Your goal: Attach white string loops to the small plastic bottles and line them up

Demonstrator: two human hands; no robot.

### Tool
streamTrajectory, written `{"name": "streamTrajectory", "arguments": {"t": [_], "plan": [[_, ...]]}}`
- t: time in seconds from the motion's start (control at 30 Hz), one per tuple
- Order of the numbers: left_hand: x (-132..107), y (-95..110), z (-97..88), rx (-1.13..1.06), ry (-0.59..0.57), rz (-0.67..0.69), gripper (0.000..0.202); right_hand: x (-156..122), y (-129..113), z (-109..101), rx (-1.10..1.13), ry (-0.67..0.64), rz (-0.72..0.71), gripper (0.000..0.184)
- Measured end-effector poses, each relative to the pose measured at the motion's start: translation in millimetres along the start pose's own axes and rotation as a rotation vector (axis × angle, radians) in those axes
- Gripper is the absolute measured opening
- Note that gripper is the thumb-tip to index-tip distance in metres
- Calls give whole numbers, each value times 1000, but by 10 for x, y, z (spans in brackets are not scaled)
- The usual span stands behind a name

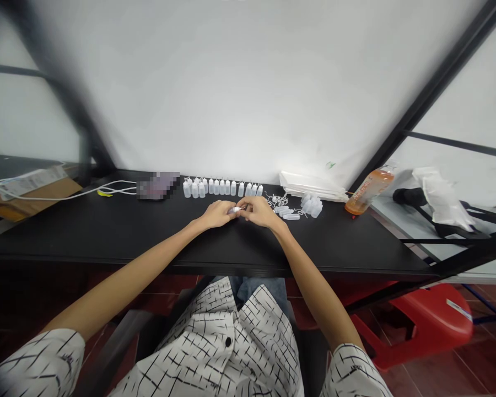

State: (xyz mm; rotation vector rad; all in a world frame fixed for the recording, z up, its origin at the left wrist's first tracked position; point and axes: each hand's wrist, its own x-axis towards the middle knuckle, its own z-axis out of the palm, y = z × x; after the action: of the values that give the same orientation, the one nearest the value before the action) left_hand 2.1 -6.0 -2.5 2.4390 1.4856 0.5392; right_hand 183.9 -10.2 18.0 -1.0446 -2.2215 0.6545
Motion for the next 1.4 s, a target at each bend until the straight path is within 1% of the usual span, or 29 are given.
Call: {"name": "streamTrajectory", "arguments": {"t": [0.13,0.3,0.37,0.47,0.53,0.67,0.83,0.9,1.0,1.13,1.23,1.33,1.4], "plan": [[-19,3,7,8,8,27,22,7,-11,16,-33,-26,10,22],[-30,-2,25,48,25,56,24,17,-35,25,-181,-50,5,25],[-36,3,28,57,34,66,22,24,-35,27,-208,-64,10,27],[-40,23,26,67,52,74,21,26,-28,17,-195,-81,15,33],[-33,33,24,59,74,83,19,17,-24,4,-193,-52,4,35],[-4,24,29,28,96,102,18,-5,-22,-9,-163,31,-40,27],[-9,13,48,14,112,112,18,0,-16,-3,-132,30,-38,27],[-26,19,49,16,122,124,16,8,-11,0,-123,12,-37,30],[-40,26,42,15,141,158,13,14,-13,11,-114,-8,-24,39],[-19,19,27,-16,173,143,12,15,-15,25,-84,58,-19,47],[-5,21,23,-38,176,132,12,15,-2,23,-51,120,-44,41],[-11,30,26,-24,146,128,13,17,12,22,-12,106,-57,29],[-20,31,30,-1,132,125,14,21,17,29,-17,88,-36,27]]}}
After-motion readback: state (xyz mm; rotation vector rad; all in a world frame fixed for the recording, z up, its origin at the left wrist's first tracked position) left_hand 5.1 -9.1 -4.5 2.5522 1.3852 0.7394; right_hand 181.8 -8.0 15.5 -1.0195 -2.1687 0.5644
